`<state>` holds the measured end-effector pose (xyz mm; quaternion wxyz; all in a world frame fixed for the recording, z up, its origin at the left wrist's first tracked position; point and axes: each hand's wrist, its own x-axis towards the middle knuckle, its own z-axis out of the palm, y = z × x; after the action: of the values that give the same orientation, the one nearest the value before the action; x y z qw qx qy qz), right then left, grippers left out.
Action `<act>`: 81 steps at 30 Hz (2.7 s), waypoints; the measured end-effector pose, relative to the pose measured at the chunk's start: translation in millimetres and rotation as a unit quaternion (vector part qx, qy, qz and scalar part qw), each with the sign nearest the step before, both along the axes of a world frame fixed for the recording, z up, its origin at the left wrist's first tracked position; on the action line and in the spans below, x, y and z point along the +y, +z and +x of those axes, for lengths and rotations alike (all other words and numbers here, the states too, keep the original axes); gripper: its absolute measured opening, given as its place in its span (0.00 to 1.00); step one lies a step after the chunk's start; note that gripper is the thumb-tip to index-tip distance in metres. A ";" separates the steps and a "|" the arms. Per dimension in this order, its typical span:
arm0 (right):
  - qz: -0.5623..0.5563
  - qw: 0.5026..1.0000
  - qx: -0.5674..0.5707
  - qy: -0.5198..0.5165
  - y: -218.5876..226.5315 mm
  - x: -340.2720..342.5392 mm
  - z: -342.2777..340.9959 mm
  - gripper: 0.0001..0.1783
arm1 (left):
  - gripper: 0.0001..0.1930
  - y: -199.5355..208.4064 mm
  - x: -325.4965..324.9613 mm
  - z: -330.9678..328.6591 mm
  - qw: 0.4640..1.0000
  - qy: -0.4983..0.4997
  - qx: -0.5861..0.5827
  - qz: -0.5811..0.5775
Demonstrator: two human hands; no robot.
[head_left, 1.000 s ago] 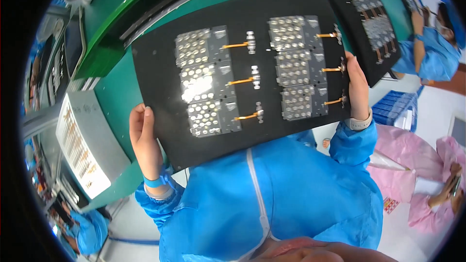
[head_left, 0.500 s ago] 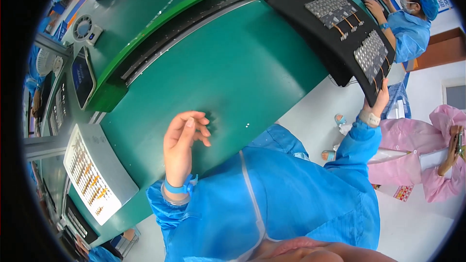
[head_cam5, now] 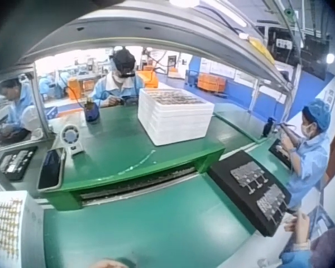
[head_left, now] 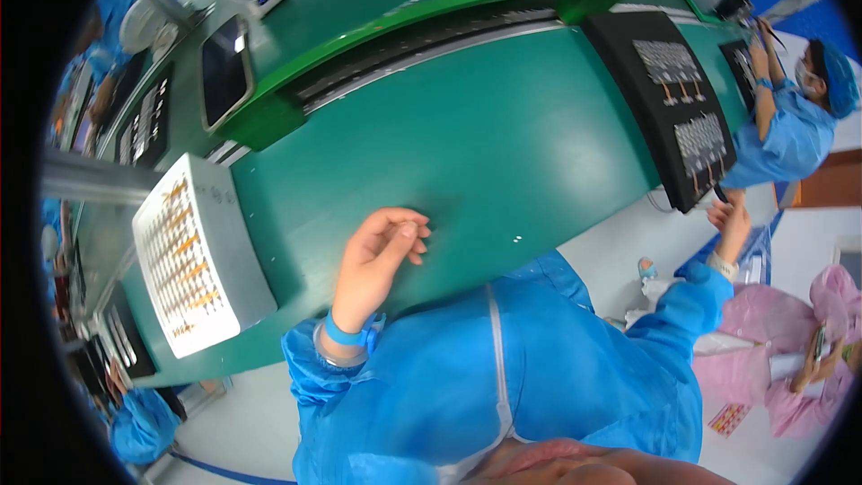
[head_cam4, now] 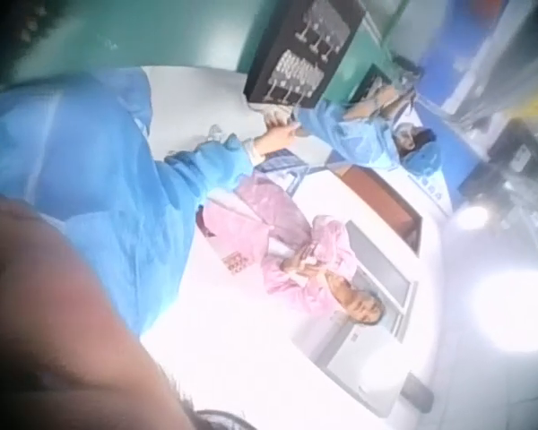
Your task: The person connects flexible ribbon cables to printed circuit boards by hand at an assembly station.
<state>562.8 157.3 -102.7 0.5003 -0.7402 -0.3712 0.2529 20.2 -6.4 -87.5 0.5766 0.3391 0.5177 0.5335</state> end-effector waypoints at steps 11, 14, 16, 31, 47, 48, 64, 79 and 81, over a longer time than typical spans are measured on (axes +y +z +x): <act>0.053 0.873 -0.134 0.465 21.5 33.6 -261.3 0.12 | 0.07 74.2 -82.3 -66.7 0.945 0.180 0.226 0.153; 0.078 0.794 -0.193 0.571 7.7 26.7 -337.4 0.09 | 0.11 71.9 -132.5 -103.4 0.793 0.499 0.283 0.206; 0.125 0.711 -0.264 0.640 4.3 9.9 -386.2 0.07 | 0.12 65.9 -173.2 -133.8 0.707 0.591 0.316 0.225; 0.264 0.455 -0.340 0.779 -14.9 -81.1 -526.6 0.20 | 0.25 -67.3 -370.3 -443.5 0.489 0.862 0.124 -0.042; 0.253 0.494 -0.334 0.762 -17.8 -82.1 -528.7 0.20 | 0.25 -65.2 -463.2 -551.7 0.511 0.738 0.197 -0.395; 0.249 0.490 -0.340 0.763 -18.5 -83.8 -531.8 0.20 | 0.27 -77.0 -455.7 -550.0 0.512 0.744 0.213 -0.374; 0.245 0.479 -0.352 0.766 -14.0 -88.7 -536.3 0.20 | 0.20 -72.1 -448.1 -509.0 0.619 0.742 0.115 -0.231; 0.272 0.491 -0.332 0.758 -17.4 -83.1 -527.8 0.18 | 0.12 -95.6 -489.6 -223.1 0.612 0.760 -0.100 0.196; 0.274 0.490 -0.331 0.758 -20.8 -81.8 -528.0 0.18 | 0.20 -102.8 -447.8 -215.4 0.581 0.749 -0.193 0.253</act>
<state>34.8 75.6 -123.5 0.1334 -0.0278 -0.9782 0.1567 -195.2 -454.2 -190.3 -0.0504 -0.1481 0.3084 0.9383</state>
